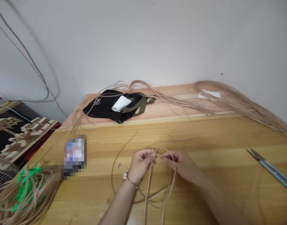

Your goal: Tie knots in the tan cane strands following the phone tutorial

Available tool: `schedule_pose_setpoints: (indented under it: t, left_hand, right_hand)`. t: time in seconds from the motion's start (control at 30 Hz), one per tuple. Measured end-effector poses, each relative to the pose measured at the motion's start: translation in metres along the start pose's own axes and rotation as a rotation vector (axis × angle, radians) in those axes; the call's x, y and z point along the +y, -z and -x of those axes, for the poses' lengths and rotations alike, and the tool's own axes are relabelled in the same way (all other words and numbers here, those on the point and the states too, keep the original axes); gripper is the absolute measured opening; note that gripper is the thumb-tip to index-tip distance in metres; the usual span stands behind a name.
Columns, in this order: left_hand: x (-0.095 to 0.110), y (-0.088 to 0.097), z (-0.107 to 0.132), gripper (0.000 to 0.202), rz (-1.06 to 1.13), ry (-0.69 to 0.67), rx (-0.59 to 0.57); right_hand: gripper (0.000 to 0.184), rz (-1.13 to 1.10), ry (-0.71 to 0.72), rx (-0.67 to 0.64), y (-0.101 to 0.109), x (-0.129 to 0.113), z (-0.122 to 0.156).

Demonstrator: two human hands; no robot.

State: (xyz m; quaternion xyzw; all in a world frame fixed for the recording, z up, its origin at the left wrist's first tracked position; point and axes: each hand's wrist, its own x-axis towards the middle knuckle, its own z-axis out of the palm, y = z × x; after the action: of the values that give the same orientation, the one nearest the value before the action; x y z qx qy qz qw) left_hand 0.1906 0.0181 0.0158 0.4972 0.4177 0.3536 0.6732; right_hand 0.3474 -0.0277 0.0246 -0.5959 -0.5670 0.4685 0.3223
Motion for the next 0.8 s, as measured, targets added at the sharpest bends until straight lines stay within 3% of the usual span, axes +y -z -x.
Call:
schedule_pose_setpoints:
  t: [0.23,0.37,0.53,0.63,0.8]
  left_hand:
    - [0.001,0.002,0.000,0.018,0.024,0.043,0.046]
    - [0.003,0.004,0.000,0.020,0.058,0.041,0.075]
    - [0.007,0.005,0.001,0.021,0.044,0.015,0.105]
    - [0.009,0.005,0.002,0.021,0.045,0.003,0.112]
    - [0.019,0.001,0.009,0.019,0.042,-0.037,0.136]
  right_hand:
    - [0.026,-0.095,-0.107,0.076,0.030,0.003,0.007]
    - [0.029,-0.112,-0.211,0.279,0.057,0.008,0.013]
    - [0.042,-0.156,-0.159,0.453,0.078,0.008,0.020]
    - [0.041,-0.129,-0.158,0.381,0.085,0.001,0.025]
    - [0.025,-0.225,-0.151,0.072,0.084,-0.010,0.036]
